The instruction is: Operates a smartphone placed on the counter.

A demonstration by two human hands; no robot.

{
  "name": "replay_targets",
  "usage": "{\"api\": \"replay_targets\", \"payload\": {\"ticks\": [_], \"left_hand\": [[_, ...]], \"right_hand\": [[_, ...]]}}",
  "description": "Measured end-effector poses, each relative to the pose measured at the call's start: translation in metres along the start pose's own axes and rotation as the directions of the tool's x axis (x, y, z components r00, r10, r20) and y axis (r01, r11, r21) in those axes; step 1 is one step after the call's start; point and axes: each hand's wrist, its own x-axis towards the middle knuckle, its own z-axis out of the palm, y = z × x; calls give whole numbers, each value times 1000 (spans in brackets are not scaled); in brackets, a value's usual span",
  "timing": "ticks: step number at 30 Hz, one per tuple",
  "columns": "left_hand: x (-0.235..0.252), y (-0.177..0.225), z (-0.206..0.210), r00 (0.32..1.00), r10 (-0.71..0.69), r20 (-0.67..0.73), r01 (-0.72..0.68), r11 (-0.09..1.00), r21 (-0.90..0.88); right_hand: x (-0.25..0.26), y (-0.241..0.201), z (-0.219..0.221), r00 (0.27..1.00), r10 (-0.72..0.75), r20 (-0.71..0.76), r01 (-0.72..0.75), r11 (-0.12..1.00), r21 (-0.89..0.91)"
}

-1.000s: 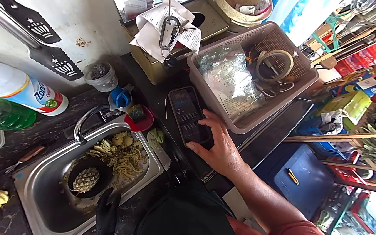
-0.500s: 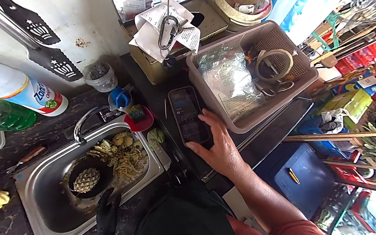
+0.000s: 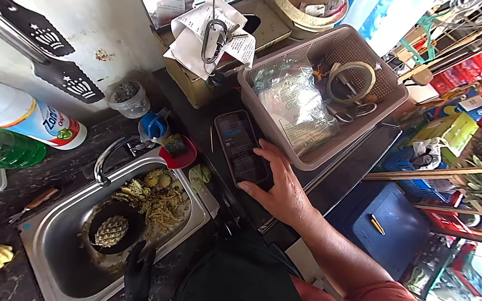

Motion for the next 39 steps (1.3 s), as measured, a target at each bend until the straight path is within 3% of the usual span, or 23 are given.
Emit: {"api": "replay_targets", "payload": {"ticks": [39], "left_hand": [[1,1,0,1000,-9,19,10,1000,-20]], "right_hand": [[0,-2,0,1000,7,21,-7,1000,1]]}}
